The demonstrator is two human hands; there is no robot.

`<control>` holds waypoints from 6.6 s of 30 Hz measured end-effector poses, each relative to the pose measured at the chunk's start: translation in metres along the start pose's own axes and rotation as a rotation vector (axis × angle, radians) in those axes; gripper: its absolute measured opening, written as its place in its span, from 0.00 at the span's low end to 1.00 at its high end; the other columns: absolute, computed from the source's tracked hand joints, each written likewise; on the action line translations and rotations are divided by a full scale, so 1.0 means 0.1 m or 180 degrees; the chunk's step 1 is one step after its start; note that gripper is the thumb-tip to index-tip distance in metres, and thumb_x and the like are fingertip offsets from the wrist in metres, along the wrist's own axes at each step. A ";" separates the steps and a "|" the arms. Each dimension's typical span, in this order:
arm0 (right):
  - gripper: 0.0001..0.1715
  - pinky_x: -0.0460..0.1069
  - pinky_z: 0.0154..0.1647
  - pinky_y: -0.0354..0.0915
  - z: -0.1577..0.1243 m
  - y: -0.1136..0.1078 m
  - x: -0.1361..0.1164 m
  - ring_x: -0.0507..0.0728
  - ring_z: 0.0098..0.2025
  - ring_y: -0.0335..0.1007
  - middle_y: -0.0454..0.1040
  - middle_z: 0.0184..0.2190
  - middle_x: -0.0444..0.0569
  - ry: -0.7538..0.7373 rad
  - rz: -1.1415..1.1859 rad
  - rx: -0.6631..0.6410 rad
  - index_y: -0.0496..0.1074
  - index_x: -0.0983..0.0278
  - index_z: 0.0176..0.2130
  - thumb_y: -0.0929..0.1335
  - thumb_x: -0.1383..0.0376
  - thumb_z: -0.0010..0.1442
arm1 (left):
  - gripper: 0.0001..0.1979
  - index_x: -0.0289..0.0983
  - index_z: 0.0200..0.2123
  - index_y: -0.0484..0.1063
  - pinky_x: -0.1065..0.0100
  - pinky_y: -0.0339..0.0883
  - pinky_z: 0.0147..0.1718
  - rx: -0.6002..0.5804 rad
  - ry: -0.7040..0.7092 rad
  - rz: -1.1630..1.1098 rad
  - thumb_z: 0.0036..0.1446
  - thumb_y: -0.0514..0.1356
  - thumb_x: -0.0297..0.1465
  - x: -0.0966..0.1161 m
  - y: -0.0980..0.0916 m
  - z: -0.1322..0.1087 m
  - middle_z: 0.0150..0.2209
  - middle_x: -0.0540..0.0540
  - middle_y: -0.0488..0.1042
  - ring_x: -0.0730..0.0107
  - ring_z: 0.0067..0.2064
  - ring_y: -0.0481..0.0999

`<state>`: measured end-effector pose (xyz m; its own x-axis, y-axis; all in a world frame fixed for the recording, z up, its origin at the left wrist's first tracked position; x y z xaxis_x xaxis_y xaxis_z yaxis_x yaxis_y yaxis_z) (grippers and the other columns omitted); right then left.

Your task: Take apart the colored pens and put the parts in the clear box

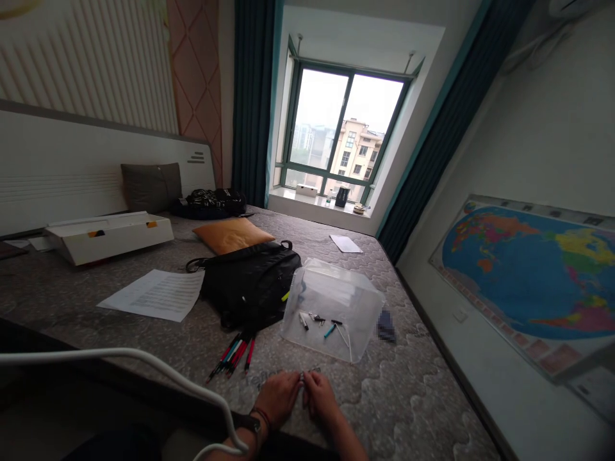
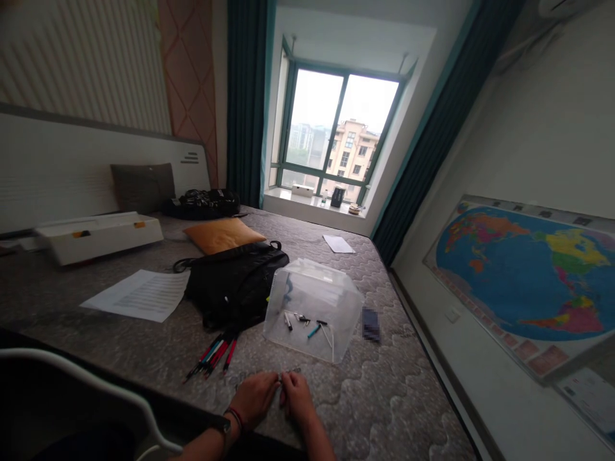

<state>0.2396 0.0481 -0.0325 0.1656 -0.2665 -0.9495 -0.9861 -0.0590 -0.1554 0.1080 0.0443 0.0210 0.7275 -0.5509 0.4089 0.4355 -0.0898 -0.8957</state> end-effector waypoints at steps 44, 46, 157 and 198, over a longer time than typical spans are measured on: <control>0.36 0.42 0.13 0.48 -0.20 -0.18 -0.13 0.46 0.12 0.58 0.70 0.16 0.42 0.0371 0.0372 0.0141 0.71 0.68 0.34 0.62 0.37 0.57 | 0.17 0.40 0.49 0.67 0.67 0.63 0.39 -0.0073 0.0117 0.0007 0.70 0.41 0.36 -0.01 -0.05 0.00 0.43 0.44 0.75 0.65 0.44 0.73; 0.34 0.42 0.13 0.48 -0.18 -0.05 -0.13 0.46 0.11 0.58 0.68 0.15 0.40 0.0354 0.0294 0.0031 0.70 0.67 0.31 0.64 0.37 0.55 | 0.16 0.39 0.50 0.67 0.67 0.62 0.40 -0.0065 0.0186 0.0005 0.71 0.42 0.35 -0.01 -0.03 0.00 0.44 0.44 0.75 0.64 0.45 0.72; 0.26 0.42 0.15 0.55 -0.25 -0.10 -0.22 0.47 0.15 0.62 0.71 0.19 0.41 0.0081 0.0976 0.0622 0.65 0.64 0.28 0.73 0.45 0.48 | 0.23 0.39 0.39 0.71 0.62 0.63 0.35 -0.0196 -0.0097 0.0110 0.69 0.38 0.40 0.00 -0.07 0.01 0.37 0.40 0.78 0.59 0.38 0.77; 0.24 0.43 0.15 0.54 -0.27 -0.07 -0.23 0.47 0.15 0.60 0.68 0.17 0.40 0.0095 0.0834 0.0491 0.65 0.64 0.26 0.69 0.46 0.53 | 0.23 0.38 0.41 0.71 0.63 0.63 0.36 -0.0266 -0.0115 -0.0014 0.69 0.39 0.40 0.00 -0.09 0.01 0.38 0.40 0.78 0.60 0.39 0.76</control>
<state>0.2435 0.0286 -0.0022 -0.0966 -0.2815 -0.9547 -0.9855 0.1615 0.0521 0.1042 0.0455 0.0295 0.7450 -0.5201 0.4176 0.3940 -0.1620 -0.9047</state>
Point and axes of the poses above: each hand's wrist, its own z-axis towards the middle knuckle, its own y-axis out of the palm, x = y × z, the point moved 6 cm from there along z, towards the middle knuckle
